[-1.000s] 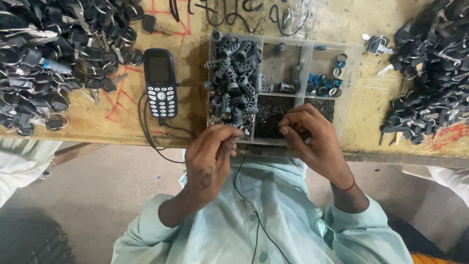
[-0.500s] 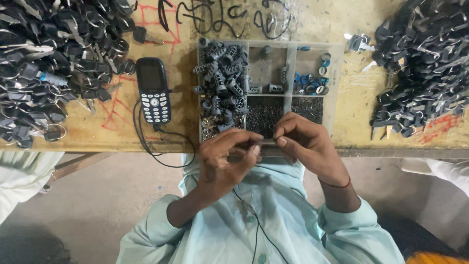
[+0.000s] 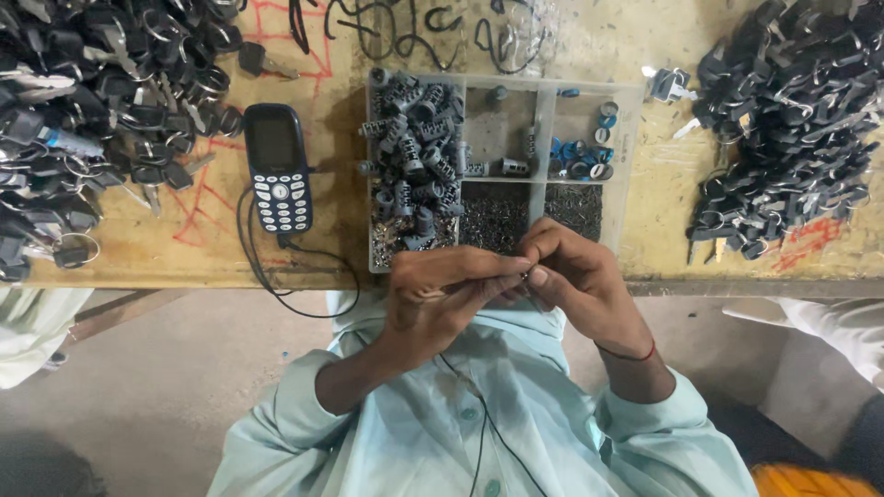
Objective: The person sits at a workbench assembling key components. They pick small metal pins and gray plastic key-head parts from a compartment box, press the pins into the plastic parts by hand, and place finished assemblies onto piles of keys on the table.
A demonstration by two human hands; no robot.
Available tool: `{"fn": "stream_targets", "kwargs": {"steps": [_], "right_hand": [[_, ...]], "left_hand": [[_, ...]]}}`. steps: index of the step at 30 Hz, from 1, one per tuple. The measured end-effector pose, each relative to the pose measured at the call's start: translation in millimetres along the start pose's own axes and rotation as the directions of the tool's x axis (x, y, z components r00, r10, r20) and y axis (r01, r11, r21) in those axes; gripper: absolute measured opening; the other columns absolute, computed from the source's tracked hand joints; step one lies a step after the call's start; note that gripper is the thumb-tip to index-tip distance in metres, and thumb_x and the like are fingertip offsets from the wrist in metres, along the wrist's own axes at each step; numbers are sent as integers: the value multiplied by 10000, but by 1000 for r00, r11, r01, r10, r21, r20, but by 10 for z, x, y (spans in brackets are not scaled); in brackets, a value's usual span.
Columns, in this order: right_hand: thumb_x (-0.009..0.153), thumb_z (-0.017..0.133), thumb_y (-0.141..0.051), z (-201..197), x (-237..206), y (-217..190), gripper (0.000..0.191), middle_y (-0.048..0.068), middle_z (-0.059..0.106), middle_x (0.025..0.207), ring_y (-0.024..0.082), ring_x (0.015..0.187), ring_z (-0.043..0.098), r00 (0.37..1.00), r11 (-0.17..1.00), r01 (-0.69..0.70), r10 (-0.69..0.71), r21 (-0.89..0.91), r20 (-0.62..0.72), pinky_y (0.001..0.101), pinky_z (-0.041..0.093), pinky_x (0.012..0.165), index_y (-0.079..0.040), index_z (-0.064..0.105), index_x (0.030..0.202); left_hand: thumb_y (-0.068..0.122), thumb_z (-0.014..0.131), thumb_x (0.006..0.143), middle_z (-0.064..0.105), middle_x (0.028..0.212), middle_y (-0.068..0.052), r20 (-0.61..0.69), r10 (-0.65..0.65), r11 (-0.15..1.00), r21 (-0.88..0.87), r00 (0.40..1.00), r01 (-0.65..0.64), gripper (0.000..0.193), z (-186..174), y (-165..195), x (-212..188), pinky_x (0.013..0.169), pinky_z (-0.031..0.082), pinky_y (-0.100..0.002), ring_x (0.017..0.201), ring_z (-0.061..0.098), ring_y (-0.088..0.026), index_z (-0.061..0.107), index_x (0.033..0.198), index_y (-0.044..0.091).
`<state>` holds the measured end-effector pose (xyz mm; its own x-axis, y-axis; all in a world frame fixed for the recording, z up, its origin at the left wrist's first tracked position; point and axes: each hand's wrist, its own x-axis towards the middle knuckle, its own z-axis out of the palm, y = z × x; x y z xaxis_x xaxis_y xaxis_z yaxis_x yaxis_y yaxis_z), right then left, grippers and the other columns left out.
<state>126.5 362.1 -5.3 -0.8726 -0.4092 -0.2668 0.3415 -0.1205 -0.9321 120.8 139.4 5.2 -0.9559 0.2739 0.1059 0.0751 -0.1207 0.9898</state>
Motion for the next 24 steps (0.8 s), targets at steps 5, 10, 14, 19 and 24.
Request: {"fn": "stream_targets", "kwargs": {"steps": [5, 10, 14, 19, 24], "right_hand": [[997, 689, -102, 105, -111, -169, 100, 54, 608, 1056, 128, 901, 625, 885, 504, 305, -462, -808, 46, 276, 527, 735, -59, 629, 1064], [928, 729, -54, 91, -32, -213, 272, 70, 613, 921, 126, 680, 620, 975, 985, -124, 143, 119, -170, 261, 522, 503, -142, 567, 1129], [908, 726, -138, -78, 23, -300, 134, 67, 608, 880, 232, 705, 650, 987, 596, -45, -98, -802, -129, 371, 510, 578, -135, 642, 1014], [871, 728, -161, -218, 79, -309, 154, 117, 626, 909, 320, 764, 674, 994, 94, -102, -42, -990, -106, 450, 497, 611, -95, 622, 962], [889, 652, -17, -268, 22, -328, 160, 109, 659, 913, 257, 744, 689, 987, 603, -97, -43, -792, -154, 364, 548, 662, -40, 580, 1030]], "left_hand": [[66, 745, 948, 782, 1017, -99, 10, 27, 949, 315, 1000, -28, 161, 42, 124, 37, 779, 625, -268, 923, 778, -166, 735, 1103, 25], [91, 705, 959, 742, 969, -72, 122, -380, 925, 33, 917, 379, 160, -3, 72, 62, 712, 653, -248, 809, 759, -107, 721, 1074, -19], [71, 700, 967, 715, 959, -76, 126, -337, 940, -16, 933, 342, 150, -39, -43, 50, 708, 620, -245, 793, 714, -106, 719, 1065, -41], [82, 693, 955, 734, 933, -75, 162, -392, 913, -48, 905, 404, 156, -35, -195, 68, 700, 633, -235, 771, 739, -96, 732, 1059, -28], [66, 713, 930, 728, 926, -79, 105, -247, 969, 55, 963, 242, 133, -7, -184, 51, 689, 619, -234, 779, 731, -100, 727, 1031, -21]]}}
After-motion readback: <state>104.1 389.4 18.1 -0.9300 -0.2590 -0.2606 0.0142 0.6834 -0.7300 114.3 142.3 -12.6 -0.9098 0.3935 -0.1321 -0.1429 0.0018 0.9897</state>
